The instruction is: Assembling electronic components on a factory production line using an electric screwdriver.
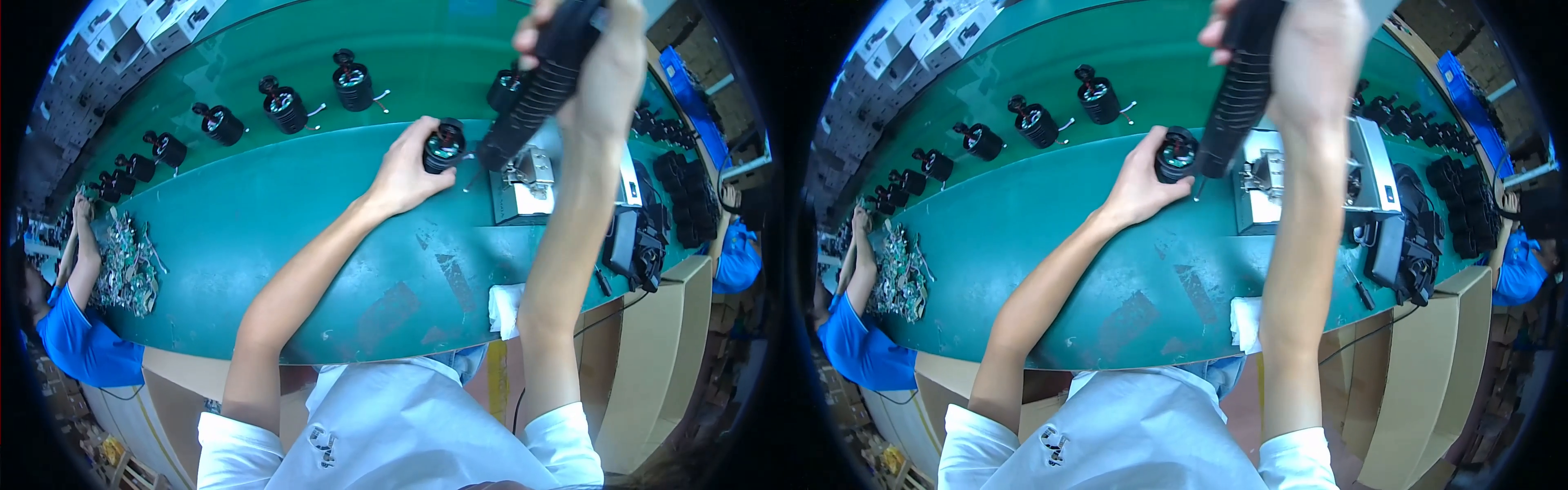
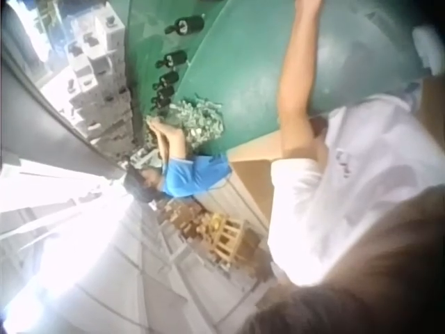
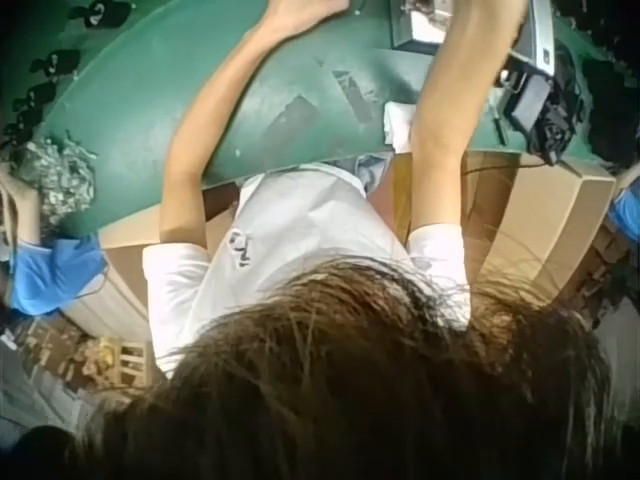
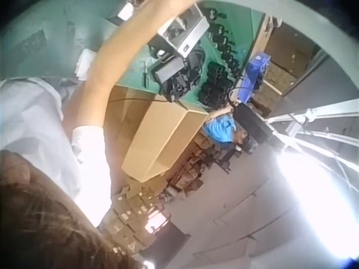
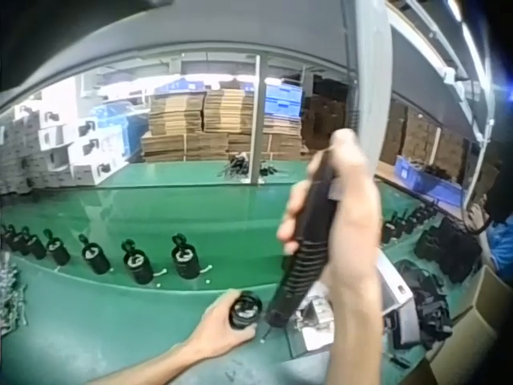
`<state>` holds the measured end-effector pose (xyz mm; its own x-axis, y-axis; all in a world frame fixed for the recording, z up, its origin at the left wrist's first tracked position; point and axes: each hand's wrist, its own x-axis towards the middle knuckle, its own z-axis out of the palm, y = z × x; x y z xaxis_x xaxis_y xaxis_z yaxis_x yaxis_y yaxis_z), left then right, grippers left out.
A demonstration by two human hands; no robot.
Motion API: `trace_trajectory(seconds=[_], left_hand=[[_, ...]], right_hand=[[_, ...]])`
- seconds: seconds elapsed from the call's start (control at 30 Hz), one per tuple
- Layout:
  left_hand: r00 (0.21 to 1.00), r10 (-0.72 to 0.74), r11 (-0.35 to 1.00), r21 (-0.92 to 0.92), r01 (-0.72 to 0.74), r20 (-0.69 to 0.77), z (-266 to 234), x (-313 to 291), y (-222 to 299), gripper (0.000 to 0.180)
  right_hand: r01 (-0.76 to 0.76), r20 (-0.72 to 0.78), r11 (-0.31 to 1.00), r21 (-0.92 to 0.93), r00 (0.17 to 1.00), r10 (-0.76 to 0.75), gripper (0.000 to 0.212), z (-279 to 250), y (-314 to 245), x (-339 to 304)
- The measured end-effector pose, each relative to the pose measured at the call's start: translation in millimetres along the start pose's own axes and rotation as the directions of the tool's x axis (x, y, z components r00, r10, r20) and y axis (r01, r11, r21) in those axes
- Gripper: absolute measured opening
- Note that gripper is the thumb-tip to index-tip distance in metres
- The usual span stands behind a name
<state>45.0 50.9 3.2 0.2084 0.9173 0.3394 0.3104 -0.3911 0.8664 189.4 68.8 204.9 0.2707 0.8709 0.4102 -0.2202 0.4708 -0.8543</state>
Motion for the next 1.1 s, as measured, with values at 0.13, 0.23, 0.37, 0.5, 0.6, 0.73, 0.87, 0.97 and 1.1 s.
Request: trace_trajectory(seconds=[0.13, 0.23, 0.37, 0.5, 0.6, 0.73, 0.87, 0.97, 1.1], left_hand=[[0.962, 0.055, 0.985, -0.173, -0.008, 0.269, -15, 0, -2, 0.045], [0.96, 0.049, 0.985, -0.175, 0.0, 0.277, -13, -1, -11, 0.042], [0.954, 0.042, 0.987, -0.161, 0.007, 0.296, -10, -2, -19, 0.041], [0.949, 0.033, 0.992, -0.126, 0.008, 0.312, -8, -2, -21, 0.045], [0.949, 0.01, 0.993, -0.118, 0.029, 0.314, -7, 0, -22, 0.045], [0.949, 0.0, 0.993, -0.109, 0.036, 0.316, -5, 0, -23, 0.045], [0.948, -0.002, 0.994, -0.1, 0.036, 0.319, -3, 0, -22, 0.046], [0.947, -0.011, 0.996, -0.085, 0.04, 0.32, -4, 1, -19, 0.047], [0.963, 0.059, 0.992, -0.123, -0.027, 0.263, -1, -2, -30, 0.044]], right_hand=[[0.103, -0.117, 0.991, 0.09, 0.989, -0.092, 0.048, 0, -9, -6], [0.204, -0.15, 0.978, 0.043, 0.969, -0.195, 0.049, -7, 9, 3], [0.307, -0.188, 0.951, -0.033, 0.933, -0.307, 0.049, -15, 31, 13], [0.322, -0.203, 0.935, -0.147, 0.916, -0.347, 0.05, -20, 46, 18], [0.334, -0.206, 0.915, -0.226, 0.902, -0.38, 0.05, -22, 52, 22], [0.33, -0.178, 0.919, -0.215, 0.912, -0.369, 0.051, -29, 65, 27], [0.314, -0.122, 0.938, -0.147, 0.935, -0.332, 0.052, -37, 79, 33], [0.299, -0.079, 0.949, -0.1, 0.948, -0.307, 0.053, -44, 87, 37], [0.277, -0.016, 0.96, -0.034, 0.961, -0.277, 0.054, -49, 98, 42]])
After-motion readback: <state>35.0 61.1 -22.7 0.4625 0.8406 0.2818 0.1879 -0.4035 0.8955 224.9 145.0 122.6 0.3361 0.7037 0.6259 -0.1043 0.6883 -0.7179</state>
